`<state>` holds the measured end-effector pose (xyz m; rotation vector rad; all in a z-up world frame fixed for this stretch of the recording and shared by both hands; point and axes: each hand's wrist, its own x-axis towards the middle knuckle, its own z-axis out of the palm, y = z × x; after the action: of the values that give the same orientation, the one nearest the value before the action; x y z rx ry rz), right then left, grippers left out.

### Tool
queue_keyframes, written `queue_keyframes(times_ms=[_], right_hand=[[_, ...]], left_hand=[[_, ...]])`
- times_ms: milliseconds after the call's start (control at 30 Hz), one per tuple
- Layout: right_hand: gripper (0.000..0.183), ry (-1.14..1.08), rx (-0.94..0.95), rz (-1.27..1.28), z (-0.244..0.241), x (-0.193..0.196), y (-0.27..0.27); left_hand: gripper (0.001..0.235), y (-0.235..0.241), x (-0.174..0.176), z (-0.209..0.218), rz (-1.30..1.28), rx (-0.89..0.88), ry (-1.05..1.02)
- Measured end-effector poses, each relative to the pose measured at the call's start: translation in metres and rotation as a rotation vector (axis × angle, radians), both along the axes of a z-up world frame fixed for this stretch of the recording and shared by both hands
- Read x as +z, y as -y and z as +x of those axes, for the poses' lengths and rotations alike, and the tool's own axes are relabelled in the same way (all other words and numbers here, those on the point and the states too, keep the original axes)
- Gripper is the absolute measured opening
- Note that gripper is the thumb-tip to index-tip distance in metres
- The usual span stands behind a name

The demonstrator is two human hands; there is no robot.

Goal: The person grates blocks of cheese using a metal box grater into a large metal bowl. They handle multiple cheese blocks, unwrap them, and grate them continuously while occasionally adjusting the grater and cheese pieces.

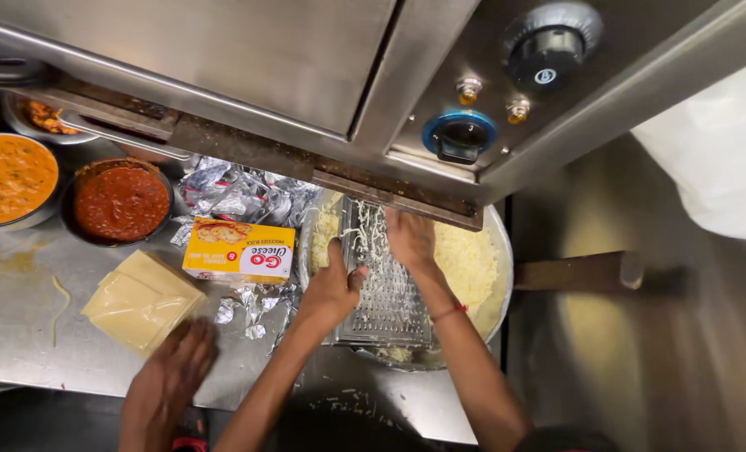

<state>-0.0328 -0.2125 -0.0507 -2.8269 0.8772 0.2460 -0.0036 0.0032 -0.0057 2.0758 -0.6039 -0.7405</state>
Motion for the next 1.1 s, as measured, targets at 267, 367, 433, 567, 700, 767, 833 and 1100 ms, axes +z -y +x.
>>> queue_keyframes(times_ms=[267, 367, 433, 567, 700, 767, 833, 1100], right_hand=[[0.062, 0.672, 0.308, -0.021, -0.066, 0.057, -0.093], [0.056, 0.681, 0.256, -0.059, -0.052, 0.002, -0.054], [0.046, 0.279, 0.048, 0.030, -0.035, -0.023, -0.007], [0.046, 0.692, 0.512, -0.298, 0.024, -0.024, 0.028], [0.057, 0.361, 0.057, 0.321, -0.017, 0.013, 0.002], [0.061, 0.411, 0.210, 0.322, -0.047, 0.033, -0.028], [0.071, 0.489, 0.375, 0.220, -0.082, 0.043, -0.056], [0.066, 0.508, 0.420, 0.091, -0.089, 0.018, -0.055]], left_hand=[[0.066, -0.001, -0.009, 0.007, 0.027, -0.019, -0.010], [0.068, -0.010, -0.031, -0.005, 0.034, -0.028, -0.030], [0.071, 0.001, -0.032, -0.004, 0.022, -0.027, -0.068], [0.068, 0.002, -0.011, 0.013, 0.026, 0.007, -0.020], [0.063, 0.002, -0.006, 0.001, 0.057, 0.052, 0.057], [0.065, 0.003, -0.003, 0.006, 0.053, 0.064, 0.047], [0.067, 0.001, 0.000, 0.005, 0.070, 0.043, 0.010], [0.068, -0.004, 0.008, 0.008, 0.083, -0.038, -0.055]])
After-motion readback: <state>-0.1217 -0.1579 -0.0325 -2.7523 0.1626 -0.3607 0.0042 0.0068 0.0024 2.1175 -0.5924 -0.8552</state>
